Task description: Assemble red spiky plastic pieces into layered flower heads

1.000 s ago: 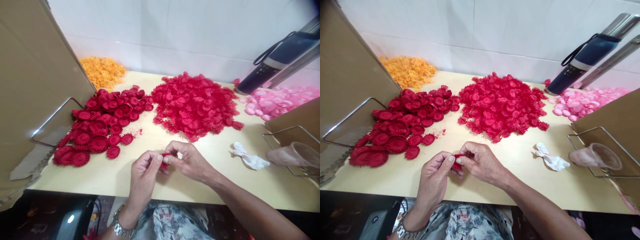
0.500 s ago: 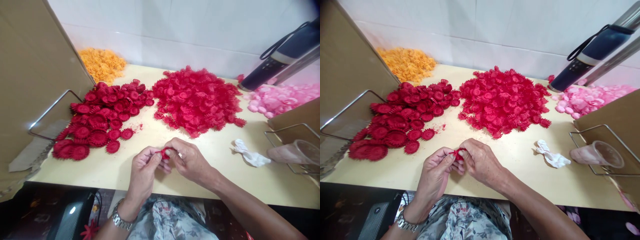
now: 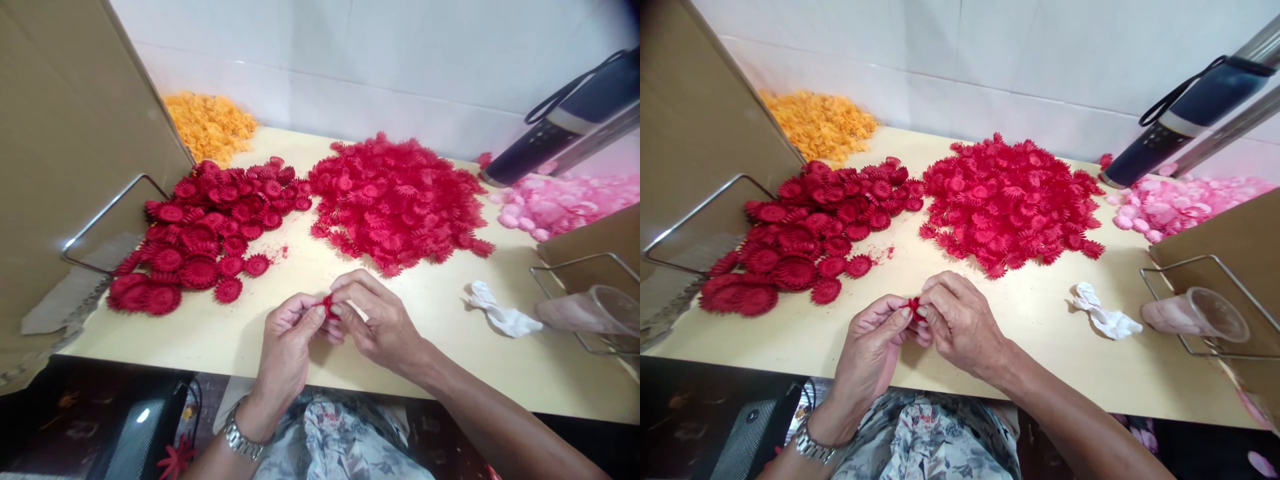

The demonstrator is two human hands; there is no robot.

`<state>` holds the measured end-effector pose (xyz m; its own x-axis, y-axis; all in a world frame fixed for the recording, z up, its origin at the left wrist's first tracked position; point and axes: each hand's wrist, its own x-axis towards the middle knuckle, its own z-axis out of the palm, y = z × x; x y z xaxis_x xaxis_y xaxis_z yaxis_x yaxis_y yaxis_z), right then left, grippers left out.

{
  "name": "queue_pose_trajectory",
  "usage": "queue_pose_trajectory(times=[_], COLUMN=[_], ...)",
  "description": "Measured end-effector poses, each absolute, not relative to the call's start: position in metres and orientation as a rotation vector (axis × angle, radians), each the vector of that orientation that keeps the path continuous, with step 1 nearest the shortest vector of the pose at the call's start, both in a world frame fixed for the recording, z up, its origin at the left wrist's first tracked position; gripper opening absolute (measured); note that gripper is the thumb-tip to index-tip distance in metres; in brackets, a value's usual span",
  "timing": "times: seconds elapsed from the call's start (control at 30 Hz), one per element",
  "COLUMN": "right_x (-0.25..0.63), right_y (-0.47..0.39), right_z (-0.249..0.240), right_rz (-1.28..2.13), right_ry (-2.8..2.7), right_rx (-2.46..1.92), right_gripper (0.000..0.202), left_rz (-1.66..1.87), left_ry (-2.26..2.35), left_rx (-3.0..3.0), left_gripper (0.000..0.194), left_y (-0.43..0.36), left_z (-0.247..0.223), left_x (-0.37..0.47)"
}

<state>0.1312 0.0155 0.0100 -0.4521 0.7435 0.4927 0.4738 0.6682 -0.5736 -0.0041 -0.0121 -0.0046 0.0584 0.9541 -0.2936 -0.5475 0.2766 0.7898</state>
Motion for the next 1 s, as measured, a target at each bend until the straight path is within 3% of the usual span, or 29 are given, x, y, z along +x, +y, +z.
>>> queue_pose_trajectory(times=[0.6, 0.67, 0.8, 0.87, 0.93, 1.0], right_x=[0.142, 0.155, 0.182, 0.187, 0.183, 0.171], right_y=[0.040, 0.055, 0.089, 0.096, 0.090, 0.075], right_z=[0.029, 0.029, 0.032, 0.035, 0.039, 0.041], right_rz=[0.609, 0.440, -0.281, -0.479, -0.383, -0.019], right_ry=[-1.748, -1.696, -1.962, -2.055, -2.109, -2.113], right_rx=[-1.108, -1.205, -1.421, -1.488, -1.442, -1.308], right_gripper=[0.015, 0.015, 0.012, 0.013, 0.016, 0.017], left_rz=[1.429, 1.425, 1.338, 1.332, 1.332, 1.332], left_ry=[0.987, 1.010, 1.032, 1.046, 1.051, 1.043], left_rx=[0.498, 0.518, 0.573, 0.574, 0.581, 0.591], left_gripper=[0.014, 0.013, 0.011, 0.011, 0.010, 0.010], left_y=[-0.008, -0.008, -0.008, -0.008, -0.007, -0.007], left_z=[0.004, 0.001, -0.001, 0.000, 0.000, -0.001], left_x=[-0.011, -0.014, -0.014, -0.014, -0.013, -0.012])
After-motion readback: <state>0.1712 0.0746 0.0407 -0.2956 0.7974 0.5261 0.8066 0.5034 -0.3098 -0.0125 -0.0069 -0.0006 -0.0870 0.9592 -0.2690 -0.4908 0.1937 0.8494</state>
